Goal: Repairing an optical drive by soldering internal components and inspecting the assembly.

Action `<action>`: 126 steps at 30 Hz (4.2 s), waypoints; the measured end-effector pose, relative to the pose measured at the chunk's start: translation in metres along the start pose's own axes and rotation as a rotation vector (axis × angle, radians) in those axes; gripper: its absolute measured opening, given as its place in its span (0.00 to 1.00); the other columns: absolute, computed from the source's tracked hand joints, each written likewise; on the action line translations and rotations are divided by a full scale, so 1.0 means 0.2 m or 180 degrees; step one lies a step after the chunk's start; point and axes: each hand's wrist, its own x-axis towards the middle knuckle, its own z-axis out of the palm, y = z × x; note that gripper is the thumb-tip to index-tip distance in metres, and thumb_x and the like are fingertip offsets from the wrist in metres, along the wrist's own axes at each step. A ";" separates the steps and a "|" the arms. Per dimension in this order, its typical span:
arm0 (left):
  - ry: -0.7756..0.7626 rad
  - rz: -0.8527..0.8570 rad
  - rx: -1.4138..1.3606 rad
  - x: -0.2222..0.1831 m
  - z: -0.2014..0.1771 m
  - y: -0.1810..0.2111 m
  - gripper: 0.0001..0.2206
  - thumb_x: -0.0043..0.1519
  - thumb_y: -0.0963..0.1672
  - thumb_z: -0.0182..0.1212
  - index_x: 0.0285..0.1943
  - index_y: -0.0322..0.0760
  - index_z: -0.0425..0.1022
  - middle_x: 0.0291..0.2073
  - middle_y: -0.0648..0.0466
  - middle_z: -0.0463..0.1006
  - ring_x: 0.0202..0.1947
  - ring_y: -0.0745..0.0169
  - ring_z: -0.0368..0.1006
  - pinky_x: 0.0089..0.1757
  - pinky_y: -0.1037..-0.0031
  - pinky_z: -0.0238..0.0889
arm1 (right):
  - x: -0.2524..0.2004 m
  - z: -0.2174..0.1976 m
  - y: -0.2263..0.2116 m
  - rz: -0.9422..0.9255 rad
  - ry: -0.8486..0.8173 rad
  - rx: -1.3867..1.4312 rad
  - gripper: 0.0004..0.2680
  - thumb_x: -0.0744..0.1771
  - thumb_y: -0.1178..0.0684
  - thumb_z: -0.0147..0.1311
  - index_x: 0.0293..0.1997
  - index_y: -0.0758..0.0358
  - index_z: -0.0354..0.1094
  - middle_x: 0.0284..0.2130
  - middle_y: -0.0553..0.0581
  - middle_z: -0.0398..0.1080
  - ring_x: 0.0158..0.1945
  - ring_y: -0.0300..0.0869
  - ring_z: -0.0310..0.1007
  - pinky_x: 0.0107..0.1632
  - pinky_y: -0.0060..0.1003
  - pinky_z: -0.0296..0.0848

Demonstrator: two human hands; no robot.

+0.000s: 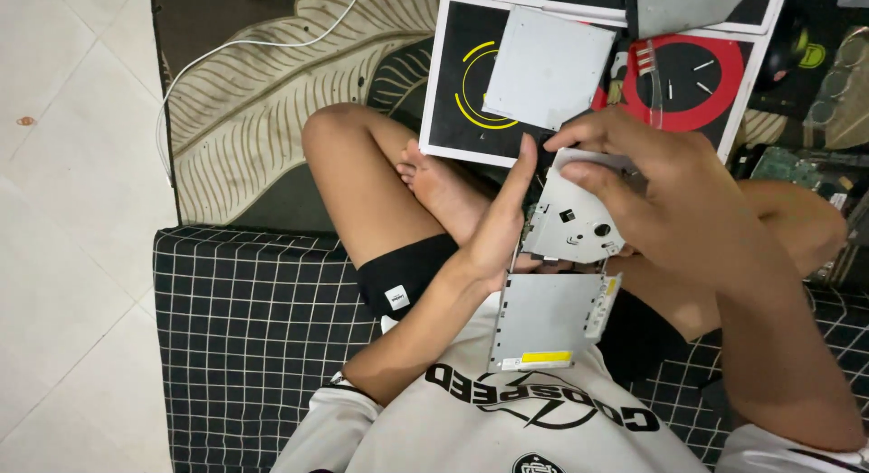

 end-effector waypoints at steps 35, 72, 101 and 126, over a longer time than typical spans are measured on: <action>0.0608 0.0940 -0.1002 0.59 -0.52 0.31 0.45 0.51 0.65 0.60 0.74 0.44 0.65 0.69 0.41 0.67 0.61 0.27 0.70 0.59 0.39 0.65 | 0.39 0.21 0.65 -0.0790 0.1591 -0.1097 0.08 0.71 0.54 0.60 0.56 0.56 0.74 0.44 0.55 0.72 0.50 0.54 0.70 0.52 0.49 0.64; -0.1364 0.0295 -0.0923 0.62 -0.37 0.33 0.41 0.67 0.64 0.33 0.80 0.38 0.55 0.59 0.27 0.73 0.47 0.28 0.78 0.48 0.45 0.74 | 0.45 0.00 0.92 -0.0676 0.1950 -0.2175 0.05 0.67 0.57 0.72 0.46 0.59 0.83 0.44 0.52 0.72 0.49 0.48 0.62 0.55 0.46 0.56; -0.1429 0.0486 -0.0591 0.58 -0.34 0.33 0.42 0.67 0.63 0.37 0.77 0.27 0.58 0.55 0.32 0.78 0.44 0.32 0.81 0.45 0.53 0.78 | 0.29 0.16 0.62 0.0936 0.0955 0.2690 0.04 0.71 0.57 0.55 0.49 0.62 0.72 0.36 0.46 0.70 0.36 0.26 0.61 0.42 0.18 0.62; -0.1359 0.0365 -0.0642 0.58 -0.32 0.34 0.40 0.67 0.63 0.35 0.78 0.32 0.57 0.55 0.33 0.77 0.42 0.38 0.81 0.44 0.55 0.78 | 0.10 0.22 0.54 0.0234 0.0028 0.5014 0.02 0.70 0.60 0.55 0.45 0.63 0.67 0.36 0.56 0.71 0.39 0.37 0.63 0.45 0.30 0.61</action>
